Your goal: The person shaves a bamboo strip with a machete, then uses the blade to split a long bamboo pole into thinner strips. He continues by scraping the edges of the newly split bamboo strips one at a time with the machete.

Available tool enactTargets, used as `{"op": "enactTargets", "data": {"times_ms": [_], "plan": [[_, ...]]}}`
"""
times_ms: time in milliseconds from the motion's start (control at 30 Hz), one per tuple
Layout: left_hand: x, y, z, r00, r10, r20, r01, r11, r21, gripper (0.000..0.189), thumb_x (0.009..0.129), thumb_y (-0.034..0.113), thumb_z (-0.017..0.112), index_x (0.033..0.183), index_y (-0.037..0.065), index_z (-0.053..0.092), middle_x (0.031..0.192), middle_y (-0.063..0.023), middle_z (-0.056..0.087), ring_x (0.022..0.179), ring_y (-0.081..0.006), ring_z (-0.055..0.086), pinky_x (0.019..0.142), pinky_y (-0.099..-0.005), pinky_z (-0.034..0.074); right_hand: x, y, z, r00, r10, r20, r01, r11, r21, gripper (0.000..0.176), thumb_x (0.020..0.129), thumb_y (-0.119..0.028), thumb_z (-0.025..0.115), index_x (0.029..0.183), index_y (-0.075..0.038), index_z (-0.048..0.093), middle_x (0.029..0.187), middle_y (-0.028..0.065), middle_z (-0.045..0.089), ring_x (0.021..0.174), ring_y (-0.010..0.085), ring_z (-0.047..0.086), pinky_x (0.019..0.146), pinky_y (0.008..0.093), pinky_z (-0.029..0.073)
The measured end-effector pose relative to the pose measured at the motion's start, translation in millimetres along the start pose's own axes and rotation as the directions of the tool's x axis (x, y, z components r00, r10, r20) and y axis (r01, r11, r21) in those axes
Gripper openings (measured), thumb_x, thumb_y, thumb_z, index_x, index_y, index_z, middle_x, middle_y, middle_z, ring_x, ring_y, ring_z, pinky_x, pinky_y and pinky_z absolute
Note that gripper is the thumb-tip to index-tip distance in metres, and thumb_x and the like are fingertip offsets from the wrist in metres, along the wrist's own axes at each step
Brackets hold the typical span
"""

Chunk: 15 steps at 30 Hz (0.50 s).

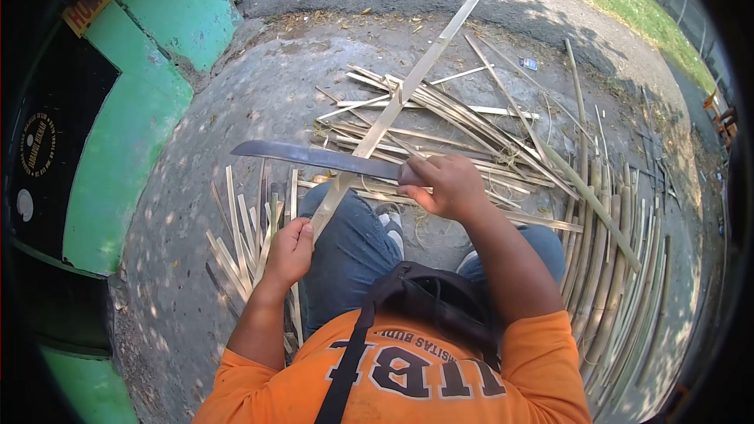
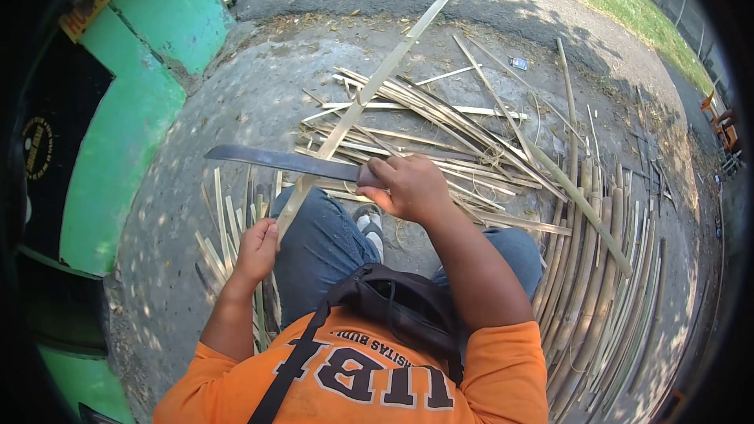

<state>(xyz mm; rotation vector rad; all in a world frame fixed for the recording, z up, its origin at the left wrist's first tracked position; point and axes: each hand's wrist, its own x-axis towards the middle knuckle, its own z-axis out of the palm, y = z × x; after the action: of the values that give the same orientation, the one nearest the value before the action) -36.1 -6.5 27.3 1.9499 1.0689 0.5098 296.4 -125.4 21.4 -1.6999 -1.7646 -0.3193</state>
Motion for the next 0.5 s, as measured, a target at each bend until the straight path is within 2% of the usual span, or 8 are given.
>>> {"op": "enactTargets", "data": {"times_ms": [67, 100, 200, 267, 300, 400, 433, 500], "plan": [[3, 4, 3, 1.0, -0.001, -0.013, 0.001, 1.0, 0.024, 0.03, 0.109, 0.024, 0.054, 0.105, -0.001, 0.069, 0.069, -0.0033, 0.06, 0.062, -0.012, 0.055, 0.06, -0.0314, 0.046, -3, -7, 12, 0.996, -0.051, 0.069, 0.045, 0.996, 0.08, 0.044, 0.091, -0.054, 0.071, 0.107, -0.013, 0.073, 0.079, 0.0086, 0.071, 0.072, 0.0318, 0.07, 0.069, 0.0425, 0.053], [3, 2, 2, 1.0, 0.01, -0.013, -0.009, 0.999, 0.052, 0.031, 0.109, 0.025, 0.054, 0.104, -0.001, 0.069, 0.068, -0.0039, 0.06, 0.062, -0.0125, 0.055, 0.06, -0.0317, 0.046, -3, -3, 9, 0.995, -0.063, 0.082, 0.058, 0.996, 0.061, 0.044, 0.09, -0.053, 0.073, 0.109, -0.013, 0.073, 0.08, 0.0085, 0.072, 0.074, 0.0329, 0.071, 0.069, 0.0435, 0.054], [-12, -3, -14, 1.0, 0.018, -0.017, -0.016, 0.993, 0.118, 0.034, 0.109, 0.028, 0.055, 0.1, -0.001, 0.069, 0.067, -0.0054, 0.059, 0.062, -0.0137, 0.056, 0.06, -0.0324, 0.046, 2, 36, -3, 0.989, 0.079, -0.126, -0.074, 0.996, 0.042, 0.043, 0.09, -0.051, 0.074, 0.107, -0.012, 0.073, 0.08, 0.0089, 0.073, 0.075, 0.0333, 0.071, 0.067, 0.0442, 0.054], [-13, -1, -20, 1.0, 0.024, -0.014, -0.022, 0.989, 0.144, 0.035, 0.11, 0.029, 0.055, 0.098, -0.001, 0.069, 0.066, -0.0058, 0.059, 0.062, -0.0139, 0.056, 0.06, -0.0327, 0.045, 4, 60, -12, 0.955, 0.271, -0.125, -0.266, 0.963, 0.049, 0.042, 0.09, -0.05, 0.075, 0.106, -0.011, 0.072, 0.081, 0.0096, 0.073, 0.075, 0.0333, 0.071, 0.065, 0.0448, 0.054], [-10, 2, -18, 1.0, 0.021, -0.011, -0.019, 0.989, 0.148, 0.036, 0.11, 0.029, 0.055, 0.098, -0.001, 0.069, 0.065, -0.0058, 0.059, 0.061, -0.0137, 0.056, 0.059, -0.0327, 0.045, 5, 59, -11, 0.964, 0.199, -0.179, -0.21, 0.976, -0.049, 0.042, 0.091, -0.051, 0.075, 0.105, -0.011, 0.072, 0.08, 0.0098, 0.073, 0.073, 0.0334, 0.071, 0.062, 0.0446, 0.055], [-10, -5, -14, 1.0, 0.017, -0.023, -0.014, 0.992, 0.124, 0.035, 0.109, 0.029, 0.055, 0.097, -0.001, 0.069, 0.065, -0.0053, 0.059, 0.061, -0.0128, 0.055, 0.058, -0.0326, 0.045, 2, 38, -5, 0.953, 0.253, -0.167, -0.263, 0.964, -0.04, 0.042, 0.09, -0.051, 0.075, 0.105, -0.011, 0.072, 0.08, 0.0102, 0.072, 0.072, 0.0341, 0.071, 0.063, 0.0447, 0.055], [-8, -8, -13, 1.0, 0.014, -0.02, -0.012, 0.994, 0.109, 0.035, 0.109, 0.029, 0.056, 0.097, -0.001, 0.069, 0.065, -0.005, 0.059, 0.061, -0.0125, 0.054, 0.058, -0.0325, 0.044, 2, 32, -6, 0.967, 0.215, -0.139, -0.223, 0.974, -0.045, 0.041, 0.087, -0.041, 0.081, 0.112, -0.009, 0.073, 0.085, 0.0122, 0.074, 0.072, 0.0338, 0.071, 0.064, 0.0429, 0.054], [-10, -10, -8, 1.0, -0.018, -0.012, 0.019, 0.999, 0.042, 0.034, 0.109, 0.028, 0.056, 0.097, -0.001, 0.069, 0.066, -0.0044, 0.059, 0.061, -0.0122, 0.054, 0.058, -0.0324, 0.044, -3, 15, -1, 0.992, 0.096, -0.077, -0.095, 0.995, 0.015, 0.043, 0.086, -0.043, 0.081, 0.111, -0.01, 0.073, 0.083, 0.0108, 0.072, 0.074, 0.0331, 0.07, 0.066, 0.0426, 0.054]]}}
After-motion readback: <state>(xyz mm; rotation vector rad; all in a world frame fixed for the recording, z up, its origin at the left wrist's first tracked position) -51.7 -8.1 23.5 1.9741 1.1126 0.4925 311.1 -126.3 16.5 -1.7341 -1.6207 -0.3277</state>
